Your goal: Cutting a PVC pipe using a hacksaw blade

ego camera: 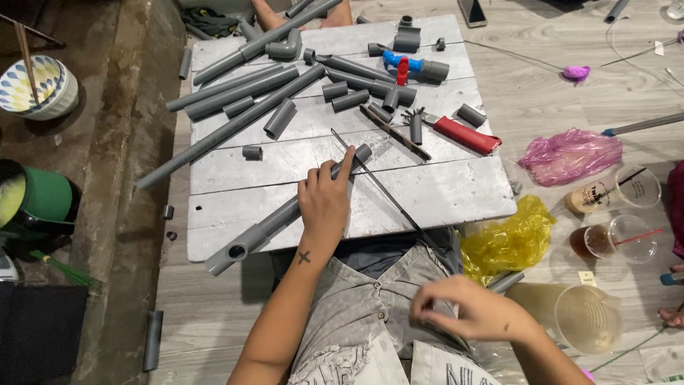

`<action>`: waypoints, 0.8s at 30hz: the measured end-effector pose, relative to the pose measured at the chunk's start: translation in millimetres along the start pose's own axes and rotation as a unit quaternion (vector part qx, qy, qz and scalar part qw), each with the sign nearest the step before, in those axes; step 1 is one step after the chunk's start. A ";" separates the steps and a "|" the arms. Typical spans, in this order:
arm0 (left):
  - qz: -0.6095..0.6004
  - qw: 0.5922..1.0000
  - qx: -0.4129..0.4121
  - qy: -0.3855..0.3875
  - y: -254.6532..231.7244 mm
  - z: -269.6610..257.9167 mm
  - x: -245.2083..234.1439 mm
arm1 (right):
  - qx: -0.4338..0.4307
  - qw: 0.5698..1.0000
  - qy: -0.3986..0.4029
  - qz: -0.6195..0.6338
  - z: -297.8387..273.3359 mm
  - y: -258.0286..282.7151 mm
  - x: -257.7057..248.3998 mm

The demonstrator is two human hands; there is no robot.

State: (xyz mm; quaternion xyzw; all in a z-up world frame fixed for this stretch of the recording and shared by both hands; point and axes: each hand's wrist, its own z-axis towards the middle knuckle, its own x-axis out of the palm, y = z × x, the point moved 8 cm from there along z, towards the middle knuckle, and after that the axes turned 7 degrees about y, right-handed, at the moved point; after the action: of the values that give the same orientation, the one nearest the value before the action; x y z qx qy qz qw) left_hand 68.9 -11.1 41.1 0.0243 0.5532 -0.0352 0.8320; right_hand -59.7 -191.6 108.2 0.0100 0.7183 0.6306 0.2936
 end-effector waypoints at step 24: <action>-0.067 0.997 -0.005 -0.048 8.2 -5.4 11.7 | 0.352 0.861 -0.198 -0.311 9.8 -99.7 -26.2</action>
State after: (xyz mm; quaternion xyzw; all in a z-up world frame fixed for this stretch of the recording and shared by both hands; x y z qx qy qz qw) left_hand 69.1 -2.8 28.2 -0.0189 0.5130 -0.0897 0.8535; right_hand 1.7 -213.2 27.7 0.0136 0.7849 0.1971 0.5872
